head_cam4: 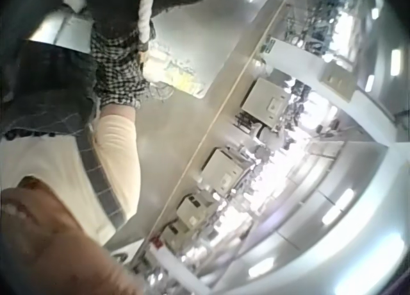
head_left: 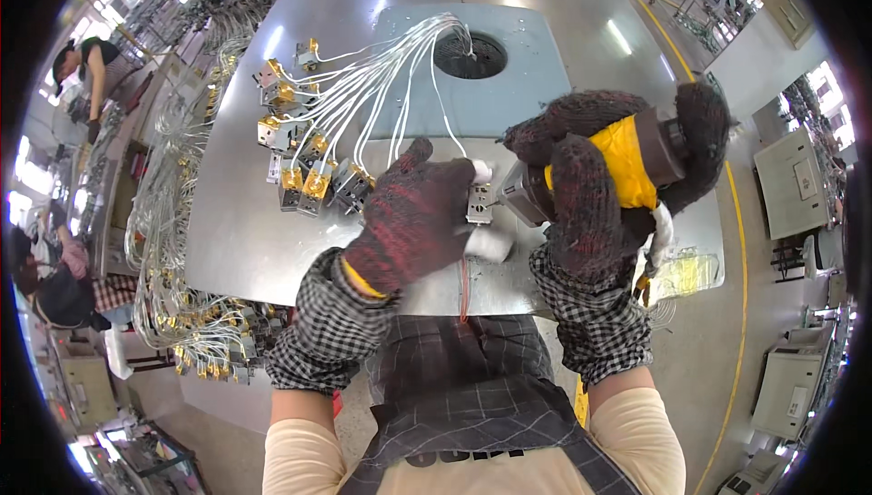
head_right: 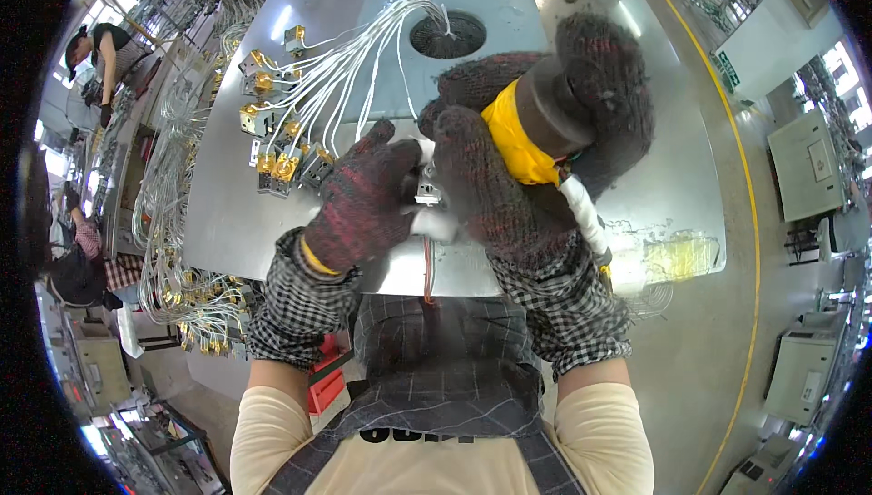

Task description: Use an electric screwdriver to mount wiring components onto a metal plate at an assembly station.

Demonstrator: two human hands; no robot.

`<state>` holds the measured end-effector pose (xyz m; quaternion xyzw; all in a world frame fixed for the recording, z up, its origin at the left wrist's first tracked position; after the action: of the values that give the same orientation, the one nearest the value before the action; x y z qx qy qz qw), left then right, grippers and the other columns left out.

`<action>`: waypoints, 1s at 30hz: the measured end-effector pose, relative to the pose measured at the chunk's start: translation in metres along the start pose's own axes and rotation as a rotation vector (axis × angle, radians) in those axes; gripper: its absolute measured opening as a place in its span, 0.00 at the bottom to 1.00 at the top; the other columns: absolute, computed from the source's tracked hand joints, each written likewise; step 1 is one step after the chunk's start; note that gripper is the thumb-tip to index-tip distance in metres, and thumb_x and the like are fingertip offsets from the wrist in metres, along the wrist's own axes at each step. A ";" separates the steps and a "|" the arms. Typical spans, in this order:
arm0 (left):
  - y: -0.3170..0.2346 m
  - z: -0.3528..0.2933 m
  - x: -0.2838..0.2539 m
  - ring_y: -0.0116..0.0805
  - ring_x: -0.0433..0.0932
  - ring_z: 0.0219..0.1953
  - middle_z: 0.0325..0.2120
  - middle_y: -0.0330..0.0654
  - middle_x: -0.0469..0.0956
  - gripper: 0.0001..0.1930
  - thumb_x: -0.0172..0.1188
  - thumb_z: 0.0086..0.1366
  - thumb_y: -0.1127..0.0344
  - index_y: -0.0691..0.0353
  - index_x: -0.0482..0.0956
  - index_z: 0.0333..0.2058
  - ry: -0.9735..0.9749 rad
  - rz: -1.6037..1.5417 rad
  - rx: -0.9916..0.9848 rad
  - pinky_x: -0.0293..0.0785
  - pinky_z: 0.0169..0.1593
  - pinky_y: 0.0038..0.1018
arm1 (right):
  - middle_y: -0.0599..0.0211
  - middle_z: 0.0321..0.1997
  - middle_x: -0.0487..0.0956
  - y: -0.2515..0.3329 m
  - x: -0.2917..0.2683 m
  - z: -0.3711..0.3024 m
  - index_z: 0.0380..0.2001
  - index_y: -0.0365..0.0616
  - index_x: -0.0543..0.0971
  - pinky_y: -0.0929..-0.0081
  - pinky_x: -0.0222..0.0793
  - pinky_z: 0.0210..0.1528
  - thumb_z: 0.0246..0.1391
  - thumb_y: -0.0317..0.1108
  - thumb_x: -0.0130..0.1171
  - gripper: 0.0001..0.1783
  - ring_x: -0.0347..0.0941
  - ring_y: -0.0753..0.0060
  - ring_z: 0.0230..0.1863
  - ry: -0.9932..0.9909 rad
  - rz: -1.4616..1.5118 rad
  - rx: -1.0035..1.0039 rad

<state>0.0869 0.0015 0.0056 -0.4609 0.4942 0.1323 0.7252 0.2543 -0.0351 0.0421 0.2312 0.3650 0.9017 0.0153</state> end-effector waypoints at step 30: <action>0.000 0.009 -0.047 0.45 0.82 0.37 0.32 0.44 0.82 0.15 0.65 0.49 0.65 0.61 0.82 0.38 0.208 0.280 0.207 0.77 0.40 0.39 | 0.49 0.34 0.79 -0.001 0.014 0.000 0.68 0.45 0.50 0.70 0.79 0.32 0.55 0.28 0.58 0.41 0.79 0.63 0.26 -0.095 -0.340 -0.111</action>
<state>0.0695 0.0208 0.0451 -0.3217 0.6366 0.1321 0.6884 0.2414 -0.0316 0.0476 0.2075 0.3475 0.8929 0.1973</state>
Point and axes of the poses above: each hand's wrist, its own z-axis towards the middle knuckle, its own x-axis out of the palm, y = z × x, the point moved 2 cm from there along z, towards the middle knuckle
